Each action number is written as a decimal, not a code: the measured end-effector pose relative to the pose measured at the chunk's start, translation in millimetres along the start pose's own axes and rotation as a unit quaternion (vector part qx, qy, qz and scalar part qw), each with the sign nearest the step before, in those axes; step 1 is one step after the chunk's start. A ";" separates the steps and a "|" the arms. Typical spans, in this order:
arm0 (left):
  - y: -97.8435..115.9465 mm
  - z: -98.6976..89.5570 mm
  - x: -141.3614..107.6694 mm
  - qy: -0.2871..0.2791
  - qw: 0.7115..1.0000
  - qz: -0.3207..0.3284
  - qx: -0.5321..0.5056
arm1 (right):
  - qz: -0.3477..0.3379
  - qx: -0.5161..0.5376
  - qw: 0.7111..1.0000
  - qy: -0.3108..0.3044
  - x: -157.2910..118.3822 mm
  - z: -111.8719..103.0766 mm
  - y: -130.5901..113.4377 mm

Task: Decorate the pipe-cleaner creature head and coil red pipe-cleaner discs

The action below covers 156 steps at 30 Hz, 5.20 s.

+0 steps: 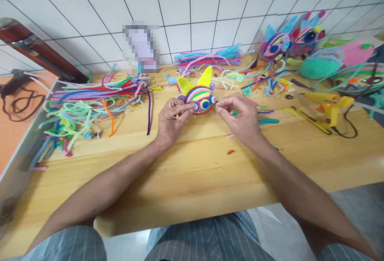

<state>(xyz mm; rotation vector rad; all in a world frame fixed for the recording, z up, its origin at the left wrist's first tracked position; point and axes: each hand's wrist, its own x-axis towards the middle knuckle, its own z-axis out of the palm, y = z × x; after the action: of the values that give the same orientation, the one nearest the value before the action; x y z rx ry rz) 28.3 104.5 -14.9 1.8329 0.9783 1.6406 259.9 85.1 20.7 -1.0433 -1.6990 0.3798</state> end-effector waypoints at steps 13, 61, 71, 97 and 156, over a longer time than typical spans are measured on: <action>-4.3 -0.7 1.4 -0.018 1.000 0.009 0.002 | -0.004 -0.012 1.000 0.002 -1.2 -0.8 -3.2; -0.8 -10.7 5.8 -0.042 0.998 -0.043 0.024 | 0.179 0.158 0.971 -0.030 17.9 18.6 28.5; 1.0 -11.0 7.3 -0.053 0.997 -0.039 0.028 | 0.187 0.160 0.969 -0.039 18.0 20.0 29.4; 0.5 -13.5 9.1 -0.070 0.997 -0.040 0.011 | 0.212 0.217 0.952 -0.045 19.4 19.6 32.4; -7.4 -2.5 -4.3 -0.054 0.988 -0.126 -0.078 | 0.222 0.253 0.941 -0.035 9.4 25.3 28.8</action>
<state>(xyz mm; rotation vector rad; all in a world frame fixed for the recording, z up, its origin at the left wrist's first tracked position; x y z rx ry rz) 24.3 105.6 -22.9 1.6052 0.9625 1.4094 249.9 114.8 -3.2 -1.0191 -1.3046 1.0943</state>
